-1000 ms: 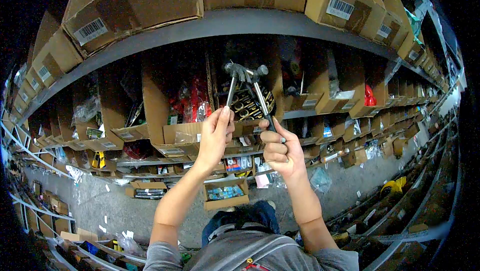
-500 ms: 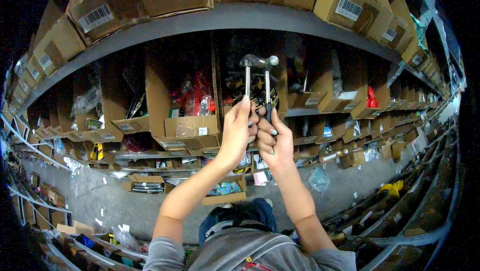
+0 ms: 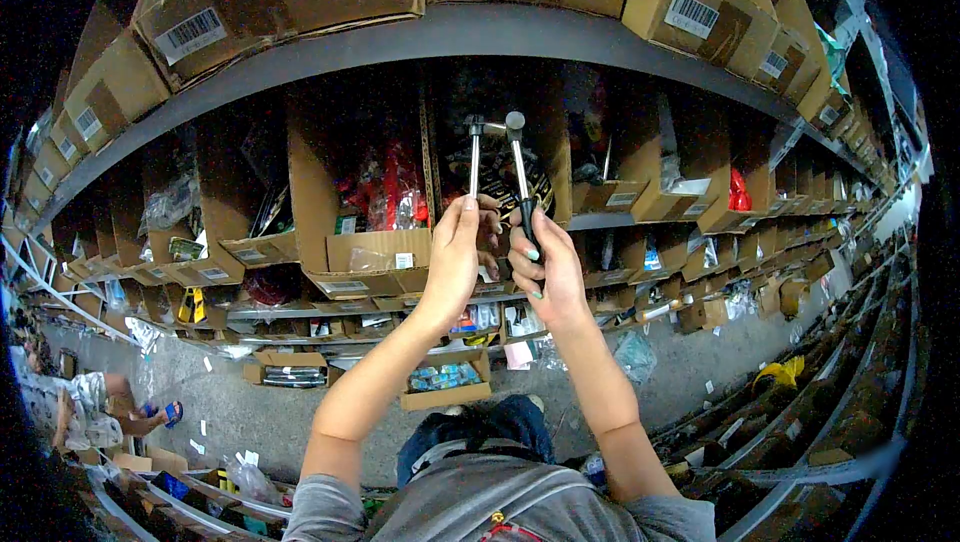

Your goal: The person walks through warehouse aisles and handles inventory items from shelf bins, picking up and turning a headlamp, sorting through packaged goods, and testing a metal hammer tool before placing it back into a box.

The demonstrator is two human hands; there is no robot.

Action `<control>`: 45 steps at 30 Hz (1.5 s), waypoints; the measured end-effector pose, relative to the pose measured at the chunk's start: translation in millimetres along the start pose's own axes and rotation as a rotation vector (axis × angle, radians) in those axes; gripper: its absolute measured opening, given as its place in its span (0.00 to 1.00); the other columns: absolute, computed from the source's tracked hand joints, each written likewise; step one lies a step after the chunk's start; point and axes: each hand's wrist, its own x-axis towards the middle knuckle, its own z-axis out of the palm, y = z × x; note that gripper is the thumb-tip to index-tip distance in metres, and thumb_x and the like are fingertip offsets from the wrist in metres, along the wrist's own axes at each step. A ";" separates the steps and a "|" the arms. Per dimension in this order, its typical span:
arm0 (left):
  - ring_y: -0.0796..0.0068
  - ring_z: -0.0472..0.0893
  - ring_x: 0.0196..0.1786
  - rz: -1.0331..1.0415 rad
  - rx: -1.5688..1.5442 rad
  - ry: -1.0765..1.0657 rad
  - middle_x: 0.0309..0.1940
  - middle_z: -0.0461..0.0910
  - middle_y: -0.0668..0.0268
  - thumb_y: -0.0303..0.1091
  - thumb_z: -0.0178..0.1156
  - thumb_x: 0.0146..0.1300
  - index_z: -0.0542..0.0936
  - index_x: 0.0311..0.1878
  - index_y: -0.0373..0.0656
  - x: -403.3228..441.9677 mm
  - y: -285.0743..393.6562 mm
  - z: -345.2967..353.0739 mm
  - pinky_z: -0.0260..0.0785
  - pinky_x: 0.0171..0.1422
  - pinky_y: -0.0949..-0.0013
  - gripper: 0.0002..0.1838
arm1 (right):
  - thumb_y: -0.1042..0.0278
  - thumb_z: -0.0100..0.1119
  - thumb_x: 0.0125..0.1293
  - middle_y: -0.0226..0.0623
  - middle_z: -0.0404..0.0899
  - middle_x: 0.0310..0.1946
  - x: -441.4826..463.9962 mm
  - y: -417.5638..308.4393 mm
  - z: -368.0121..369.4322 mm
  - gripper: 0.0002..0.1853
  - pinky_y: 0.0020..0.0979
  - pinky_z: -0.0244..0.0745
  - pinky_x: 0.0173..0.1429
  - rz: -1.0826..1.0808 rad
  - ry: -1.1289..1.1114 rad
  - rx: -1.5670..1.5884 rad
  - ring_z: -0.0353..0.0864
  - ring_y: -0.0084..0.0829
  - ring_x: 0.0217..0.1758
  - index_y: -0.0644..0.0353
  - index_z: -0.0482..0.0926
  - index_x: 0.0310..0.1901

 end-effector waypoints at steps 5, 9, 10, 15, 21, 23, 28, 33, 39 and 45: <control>0.83 0.68 0.30 0.190 0.046 0.025 0.27 0.70 0.69 0.42 0.39 0.66 0.70 0.37 0.38 1.2 -7.9 5.3 0.62 0.37 0.77 0.16 | 0.55 0.38 0.66 0.22 0.56 0.15 2.4 3.2 6.0 0.14 0.15 0.42 0.11 -0.011 -0.034 -0.010 0.47 0.12 0.11 0.58 0.67 0.37; 0.85 0.66 0.23 0.251 0.239 0.038 0.24 0.67 0.71 0.42 0.44 0.64 0.69 0.37 0.39 7.2 -7.6 -2.9 0.60 0.25 0.79 0.14 | 0.55 0.41 0.65 0.22 0.57 0.15 2.7 -4.8 5.9 0.13 0.17 0.41 0.11 0.025 0.011 -0.084 0.50 0.13 0.10 0.56 0.66 0.33; 0.86 0.65 0.21 0.150 0.151 0.002 0.23 0.66 0.71 0.42 0.44 0.64 0.69 0.38 0.39 6.7 -5.2 -5.9 0.58 0.22 0.80 0.14 | 0.56 0.41 0.65 0.21 0.56 0.15 2.3 -8.1 4.3 0.13 0.16 0.41 0.11 0.017 0.007 -0.131 0.49 0.12 0.10 0.57 0.66 0.34; 0.86 0.61 0.18 -0.083 0.057 -0.112 0.20 0.61 0.74 0.41 0.44 0.64 0.68 0.41 0.40 -2.1 12.0 -11.7 0.53 0.18 0.81 0.13 | 0.59 0.42 0.65 0.21 0.56 0.15 2.4 -24.1 -2.4 0.12 0.14 0.41 0.11 -0.001 -0.029 -0.337 0.49 0.11 0.11 0.59 0.67 0.34; 0.89 0.56 0.15 -0.175 -0.025 -0.156 0.18 0.58 0.77 0.40 0.45 0.63 0.68 0.38 0.42 -3.3 23.5 -19.0 0.44 0.15 0.84 0.11 | 0.58 0.44 0.64 0.21 0.57 0.14 3.8 -38.0 -12.1 0.11 0.16 0.40 0.11 0.067 -0.051 -0.368 0.49 0.11 0.10 0.58 0.67 0.33; 0.89 0.56 0.15 -0.180 -0.016 -0.153 0.18 0.58 0.77 0.40 0.46 0.63 0.68 0.38 0.43 -3.8 26.3 -19.3 0.42 0.14 0.84 0.10 | 0.59 0.43 0.65 0.21 0.56 0.13 1.3 -47.3 -16.5 0.11 0.16 0.40 0.10 0.168 -0.097 -0.162 0.47 0.11 0.09 0.58 0.68 0.34; 0.91 0.55 0.14 -0.190 0.070 -0.105 0.17 0.59 0.77 0.38 0.46 0.63 0.69 0.38 0.42 -1.2 22.7 -19.6 0.41 0.14 0.84 0.10 | 0.65 0.39 0.66 0.23 0.58 0.19 5.0 -57.9 -34.6 0.14 0.12 0.47 0.13 0.237 -0.228 0.030 0.53 0.10 0.15 0.65 0.65 0.48; 0.90 0.55 0.14 -0.198 0.092 -0.022 0.17 0.58 0.77 0.37 0.46 0.63 0.69 0.39 0.41 1.0 26.2 -10.6 0.41 0.14 0.84 0.10 | 0.62 0.40 0.65 0.30 0.66 0.26 2.7 -71.8 -22.9 0.20 0.16 0.55 0.16 0.224 -0.121 -0.186 0.61 0.17 0.20 0.66 0.62 0.54; 0.90 0.55 0.14 -0.135 0.145 -0.002 0.17 0.58 0.77 0.37 0.45 0.63 0.69 0.38 0.42 3.1 30.5 -7.5 0.43 0.13 0.84 0.09 | 0.67 0.46 0.63 0.30 0.71 0.27 2.5 -76.3 -40.5 0.18 0.17 0.56 0.17 0.023 -0.170 -0.523 0.64 0.17 0.19 0.62 0.63 0.54; 0.90 0.54 0.13 -0.173 0.184 0.110 0.16 0.57 0.77 0.37 0.44 0.63 0.69 0.40 0.40 -0.6 25.3 14.0 0.40 0.13 0.84 0.11 | 0.69 0.54 0.56 0.44 0.74 0.33 -4.2 -96.3 -40.0 0.22 0.29 0.71 0.37 -0.297 -0.200 -1.261 0.77 0.32 0.33 0.64 0.62 0.52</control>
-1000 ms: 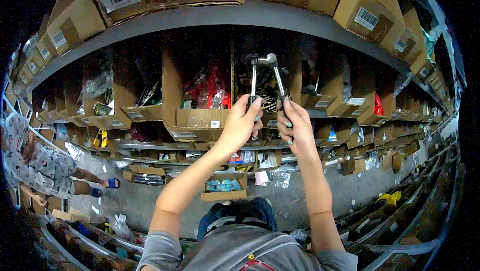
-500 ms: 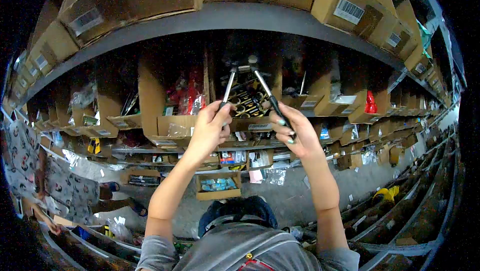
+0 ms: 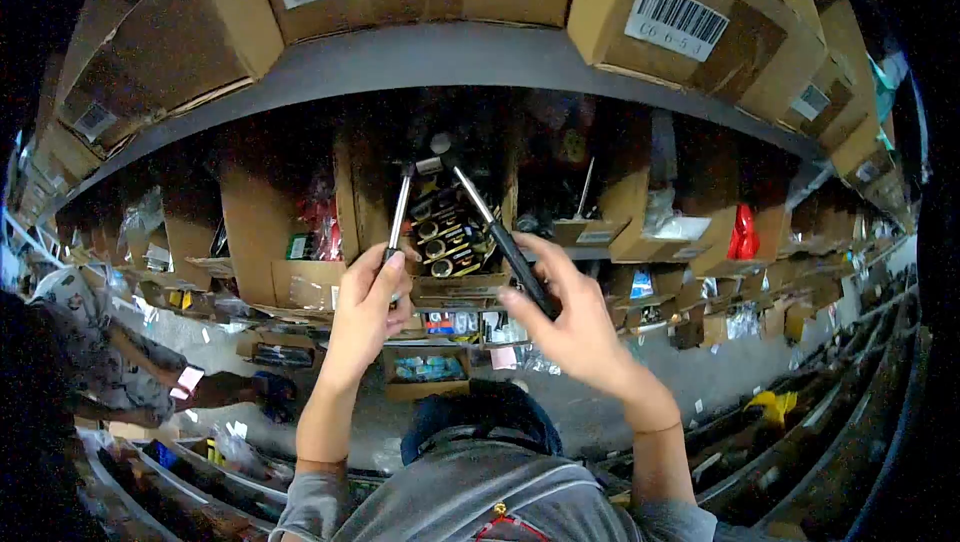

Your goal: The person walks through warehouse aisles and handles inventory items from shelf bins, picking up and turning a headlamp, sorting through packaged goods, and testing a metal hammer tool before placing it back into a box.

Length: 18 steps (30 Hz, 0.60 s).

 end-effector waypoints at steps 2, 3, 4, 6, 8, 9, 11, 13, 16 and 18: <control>0.90 0.56 0.15 -0.046 -0.041 -0.006 0.17 0.57 0.77 0.36 0.44 0.64 0.69 0.39 0.39 -3.2 -1.3 6.4 0.43 0.15 0.84 0.10 | 0.68 0.56 0.54 0.49 0.73 0.38 -1.5 0.7 -6.5 0.23 0.33 0.72 0.38 -0.029 0.012 -0.044 0.77 0.40 0.37 0.63 0.64 0.52; 0.90 0.55 0.15 -0.050 -0.043 0.007 0.17 0.58 0.77 0.36 0.45 0.63 0.69 0.39 0.39 -5.4 -2.0 10.1 0.44 0.15 0.85 0.10 | 0.68 0.57 0.54 0.48 0.74 0.39 -2.1 7.2 -9.4 0.22 0.32 0.73 0.37 -0.186 0.068 -0.141 0.78 0.40 0.36 0.63 0.66 0.50; 0.90 0.55 0.15 -0.042 -0.046 0.025 0.17 0.58 0.77 0.36 0.45 0.63 0.69 0.39 0.39 -6.3 -4.5 14.0 0.44 0.15 0.85 0.10 | 0.68 0.58 0.53 0.47 0.74 0.40 -0.2 11.4 -12.7 0.21 0.31 0.73 0.36 -0.346 0.126 -0.235 0.78 0.39 0.35 0.63 0.67 0.49; 0.90 0.56 0.14 0.003 0.019 0.073 0.16 0.58 0.77 0.34 0.45 0.63 0.69 0.39 0.39 -9.8 -11.8 19.7 0.45 0.14 0.85 0.09 | 0.70 0.59 0.52 0.46 0.75 0.37 5.4 11.1 -19.5 0.16 0.31 0.73 0.35 -0.446 0.187 -0.283 0.78 0.39 0.32 0.64 0.72 0.44; 0.90 0.56 0.14 0.012 0.018 0.102 0.15 0.59 0.77 0.34 0.46 0.63 0.69 0.39 0.38 -13.0 -14.8 21.9 0.45 0.14 0.84 0.08 | 0.73 0.58 0.52 0.44 0.77 0.33 19.9 17.0 -40.2 0.12 0.29 0.73 0.35 -0.427 0.230 -0.118 0.78 0.38 0.31 0.66 0.74 0.38; 0.90 0.56 0.14 0.011 0.025 0.087 0.15 0.58 0.77 0.34 0.45 0.63 0.69 0.39 0.38 -16.1 -16.7 22.9 0.45 0.14 0.84 0.09 | 0.74 0.58 0.52 0.42 0.77 0.31 27.4 13.4 -49.9 0.09 0.29 0.73 0.36 -0.466 0.241 -0.108 0.79 0.35 0.32 0.65 0.75 0.36; 0.90 0.56 0.13 0.035 0.023 0.101 0.14 0.58 0.77 0.34 0.44 0.63 0.68 0.38 0.36 -21.0 -21.1 25.8 0.44 0.14 0.83 0.09 | 0.72 0.57 0.54 0.42 0.78 0.30 42.2 11.7 -63.9 0.08 0.25 0.71 0.35 -0.416 0.180 -0.050 0.78 0.32 0.30 0.65 0.76 0.35; 0.90 0.55 0.13 0.054 -0.041 0.125 0.15 0.57 0.77 0.34 0.44 0.64 0.68 0.38 0.37 -22.1 -18.9 28.2 0.43 0.14 0.84 0.10 | 0.70 0.56 0.55 0.41 0.78 0.29 62.1 10.9 -74.1 0.07 0.23 0.69 0.35 -0.380 0.134 -0.006 0.77 0.27 0.29 0.65 0.76 0.33; 0.90 0.55 0.13 0.069 -0.065 0.146 0.15 0.57 0.77 0.34 0.44 0.63 0.68 0.38 0.37 -24.9 -16.0 30.7 0.43 0.14 0.84 0.09 | 0.68 0.56 0.54 0.33 0.77 0.26 82.8 16.2 -80.8 0.08 0.22 0.67 0.36 -0.288 0.120 0.124 0.73 0.21 0.29 0.64 0.77 0.30; 0.90 0.55 0.13 0.078 -0.067 0.138 0.16 0.57 0.77 0.34 0.44 0.63 0.68 0.37 0.37 -25.9 -16.6 30.4 0.42 0.13 0.84 0.09 | 0.67 0.57 0.54 0.31 0.76 0.23 92.5 26.3 -81.8 0.08 0.22 0.67 0.33 -0.277 0.142 0.149 0.71 0.21 0.25 0.64 0.77 0.30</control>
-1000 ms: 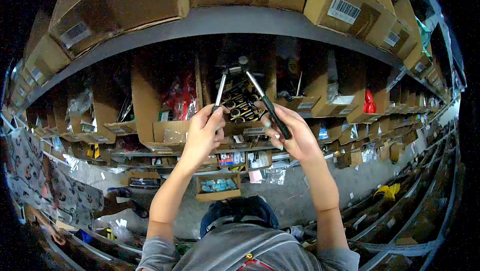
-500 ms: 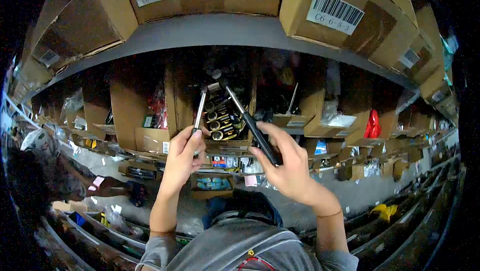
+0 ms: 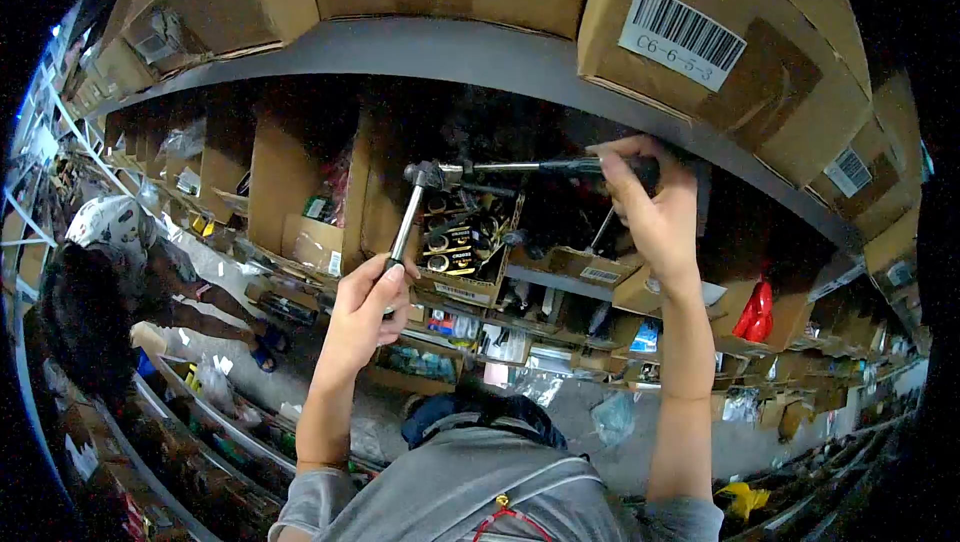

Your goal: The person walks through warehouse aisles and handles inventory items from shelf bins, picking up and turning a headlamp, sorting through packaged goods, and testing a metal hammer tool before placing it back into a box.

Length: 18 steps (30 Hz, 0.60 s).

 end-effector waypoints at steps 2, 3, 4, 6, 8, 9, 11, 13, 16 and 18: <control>0.90 0.55 0.13 -0.010 -0.022 -0.007 0.16 0.57 0.77 0.35 0.44 0.63 0.68 0.36 0.37 -0.6 -2.5 -0.9 0.42 0.13 0.84 0.10 | 0.65 0.57 0.54 0.29 0.74 0.20 1.2 6.6 -0.3 0.09 0.23 0.66 0.30 0.121 0.017 0.053 0.70 0.21 0.22 0.63 0.77 0.31; 0.90 0.55 0.13 -0.009 -0.022 -0.003 0.16 0.57 0.77 0.35 0.44 0.63 0.68 0.36 0.37 -1.0 -3.1 -1.7 0.42 0.13 0.84 0.10 | 0.64 0.58 0.54 0.28 0.73 0.18 0.9 8.6 0.3 0.10 0.23 0.66 0.27 0.237 0.028 0.098 0.69 0.20 0.20 0.63 0.77 0.31; 0.89 0.55 0.13 -0.021 -0.023 -0.007 0.16 0.57 0.76 0.36 0.45 0.63 0.68 0.36 0.37 -1.7 -3.5 -2.7 0.42 0.13 0.84 0.10 | 0.64 0.58 0.54 0.28 0.73 0.18 -0.1 11.5 2.0 0.10 0.23 0.66 0.27 0.236 0.025 0.099 0.69 0.20 0.20 0.63 0.77 0.31; 0.89 0.55 0.13 -0.034 -0.025 -0.008 0.16 0.57 0.76 0.36 0.45 0.63 0.68 0.36 0.37 -1.9 -3.7 -3.7 0.42 0.13 0.84 0.10 | 0.60 0.58 0.54 0.27 0.70 0.14 -2.2 18.8 6.1 0.13 0.24 0.64 0.23 0.306 0.082 0.138 0.65 0.19 0.16 0.63 0.76 0.32; 0.90 0.55 0.13 -0.065 0.013 0.007 0.16 0.58 0.76 0.36 0.45 0.63 0.68 0.36 0.38 1.6 -1.3 -4.2 0.42 0.13 0.84 0.10 | 0.59 0.57 0.55 0.30 0.72 0.16 0.2 26.6 8.9 0.14 0.25 0.65 0.26 0.284 0.062 0.069 0.69 0.22 0.18 0.63 0.76 0.33; 0.90 0.55 0.13 -0.070 0.014 0.007 0.16 0.58 0.76 0.36 0.45 0.63 0.68 0.36 0.38 4.4 0.5 -3.7 0.42 0.13 0.84 0.10 | 0.58 0.56 0.55 0.33 0.74 0.19 1.1 29.4 9.5 0.15 0.25 0.67 0.30 0.264 0.045 -0.001 0.72 0.25 0.21 0.63 0.75 0.34; 0.90 0.55 0.13 -0.069 0.069 0.048 0.16 0.58 0.77 0.38 0.46 0.62 0.69 0.37 0.40 12.8 7.1 -0.8 0.41 0.12 0.84 0.10 | 0.57 0.56 0.55 0.36 0.76 0.23 3.1 25.8 16.3 0.15 0.27 0.68 0.35 0.106 0.072 -0.077 0.74 0.28 0.27 0.62 0.75 0.34; 0.90 0.55 0.14 -0.085 0.085 0.081 0.17 0.58 0.76 0.37 0.45 0.63 0.69 0.38 0.39 19.9 14.4 6.4 0.42 0.13 0.84 0.11 | 0.56 0.54 0.56 0.43 0.77 0.34 2.9 18.9 19.1 0.14 0.30 0.65 0.49 0.043 0.016 -0.105 0.75 0.37 0.43 0.59 0.75 0.35; 0.90 0.56 0.15 -0.070 0.090 0.086 0.18 0.59 0.76 0.37 0.43 0.64 0.70 0.40 0.37 35.0 10.5 8.8 0.43 0.14 0.84 0.12 | 0.59 0.52 0.58 0.44 0.76 0.31 0.5 7.9 23.6 0.12 0.36 0.69 0.39 -0.154 -0.104 -0.211 0.76 0.45 0.34 0.58 0.72 0.38; 0.90 0.55 0.14 -0.050 0.037 0.063 0.19 0.62 0.76 0.40 0.44 0.63 0.70 0.44 0.40 43.2 8.4 9.7 0.42 0.13 0.84 0.14 | 0.60 0.53 0.57 0.44 0.75 0.30 -0.8 4.6 28.7 0.14 0.35 0.70 0.35 -0.371 -0.109 -0.286 0.76 0.44 0.31 0.60 0.70 0.39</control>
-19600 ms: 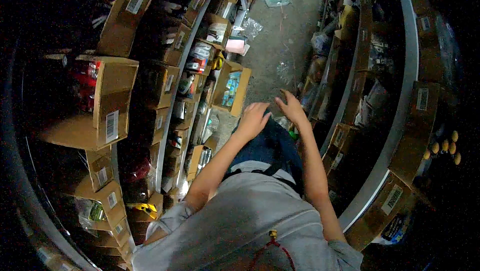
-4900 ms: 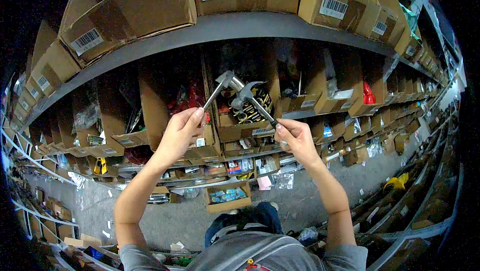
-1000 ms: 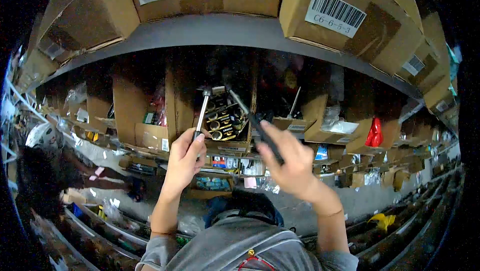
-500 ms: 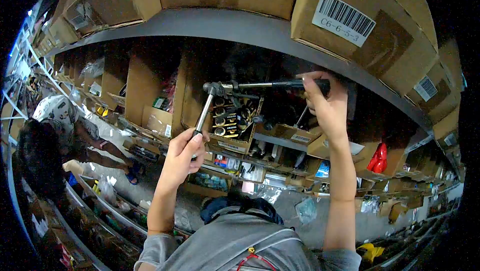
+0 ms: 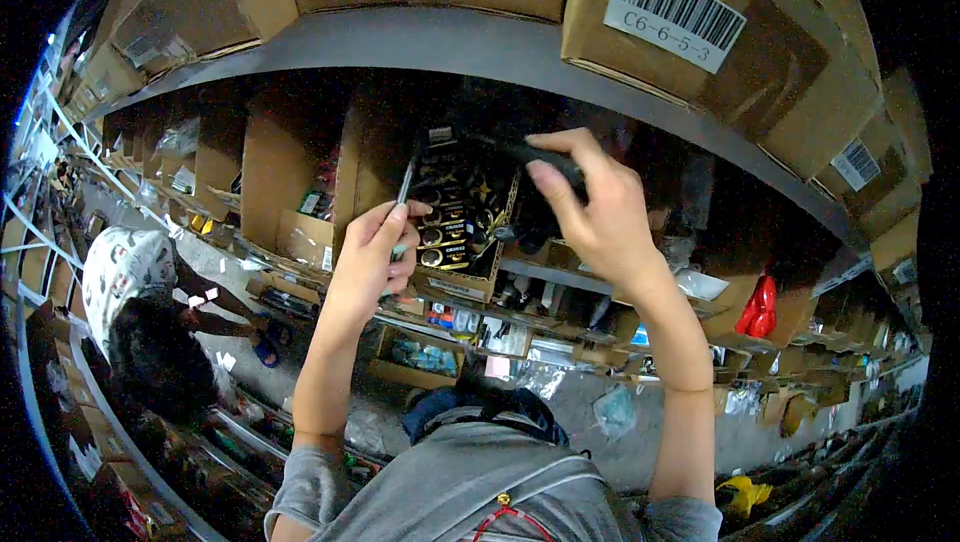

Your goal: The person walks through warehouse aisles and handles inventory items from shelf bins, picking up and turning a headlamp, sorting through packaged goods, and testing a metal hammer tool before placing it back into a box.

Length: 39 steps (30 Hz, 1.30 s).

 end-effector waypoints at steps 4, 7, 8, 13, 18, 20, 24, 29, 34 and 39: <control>0.91 0.54 0.14 -0.067 -0.221 -0.073 0.18 0.61 0.77 0.41 0.43 0.64 0.70 0.45 0.40 8.8 2.0 -0.5 0.42 0.12 0.85 0.15 | 0.59 0.55 0.55 0.42 0.74 0.33 9.4 -6.1 1.4 0.17 0.35 0.71 0.36 -0.238 -0.054 -0.045 0.75 0.42 0.35 0.65 0.70 0.38; 0.90 0.55 0.16 -0.078 -0.304 -0.109 0.19 0.60 0.76 0.38 0.42 0.65 0.67 0.47 0.35 16.5 7.6 -10.8 0.45 0.15 0.85 0.15 | 0.54 0.53 0.55 0.46 0.74 0.33 19.9 -9.4 -5.5 0.21 0.37 0.70 0.41 -0.211 -0.235 -0.125 0.73 0.43 0.39 0.65 0.70 0.42; 0.90 0.55 0.16 -0.065 -0.322 -0.116 0.19 0.60 0.76 0.37 0.42 0.65 0.67 0.47 0.34 20.3 7.0 -14.7 0.45 0.15 0.85 0.15 | 0.54 0.53 0.55 0.46 0.74 0.33 18.3 -8.1 -5.1 0.21 0.37 0.70 0.41 -0.211 -0.236 -0.120 0.73 0.43 0.39 0.65 0.70 0.42; 0.91 0.54 0.16 -0.113 -0.432 -0.044 0.19 0.60 0.77 0.35 0.44 0.63 0.66 0.48 0.37 26.0 11.3 -18.1 0.43 0.14 0.85 0.14 | 0.55 0.51 0.58 0.51 0.72 0.40 8.6 -0.6 -4.2 0.23 0.37 0.64 0.49 0.058 -0.339 -0.112 0.70 0.47 0.44 0.62 0.67 0.51; 0.89 0.55 0.18 -0.118 -0.462 -0.065 0.21 0.61 0.75 0.33 0.43 0.64 0.64 0.47 0.34 28.3 10.6 -17.1 0.44 0.16 0.84 0.13 | 0.54 0.47 0.60 0.49 0.72 0.40 -2.6 16.3 -5.1 0.22 0.38 0.67 0.48 -0.095 -0.218 -0.116 0.72 0.47 0.42 0.63 0.67 0.49; 0.88 0.55 0.18 -0.180 -0.395 -0.026 0.21 0.61 0.74 0.33 0.42 0.65 0.63 0.46 0.35 33.1 10.9 -18.3 0.45 0.17 0.83 0.12 | 0.61 0.49 0.59 0.49 0.73 0.39 -4.0 12.7 -9.2 0.18 0.38 0.66 0.48 0.030 -0.294 -0.018 0.71 0.48 0.43 0.64 0.69 0.46; 0.87 0.56 0.19 -0.269 -0.300 -0.077 0.21 0.62 0.74 0.34 0.41 0.65 0.64 0.39 0.37 43.5 3.1 -13.8 0.47 0.17 0.82 0.09 | 0.68 0.52 0.56 0.49 0.75 0.33 4.5 20.5 10.6 0.12 0.38 0.68 0.45 -0.091 -0.179 0.030 0.73 0.48 0.40 0.66 0.73 0.38; 0.80 0.61 0.18 -0.251 -0.026 0.054 0.20 0.64 0.68 0.36 0.39 0.65 0.66 0.33 0.38 55.9 6.0 10.9 0.55 0.18 0.77 0.12 | 0.75 0.53 0.51 0.48 0.76 0.27 25.1 11.5 27.1 0.07 0.34 0.71 0.41 -0.183 -0.557 0.137 0.76 0.44 0.34 0.67 0.76 0.32; 0.74 0.73 0.25 0.070 0.758 -0.020 0.21 0.74 0.60 0.39 0.45 0.62 0.74 0.32 0.29 79.6 -5.1 -2.9 0.65 0.26 0.69 0.19 | 0.76 0.52 0.52 0.47 0.77 0.30 34.4 4.0 31.1 0.08 0.31 0.71 0.41 -0.177 -0.524 0.230 0.78 0.40 0.36 0.67 0.76 0.35; 0.41 0.71 0.39 0.161 1.185 0.147 0.31 0.72 0.39 0.37 0.47 0.59 0.73 0.32 0.26 60.7 -2.3 0.9 0.63 0.43 0.55 0.18 | 0.70 0.54 0.53 0.43 0.76 0.26 -9.3 -26.7 -39.6 0.06 0.33 0.70 0.37 -0.262 -0.238 0.276 0.75 0.42 0.31 0.63 0.77 0.29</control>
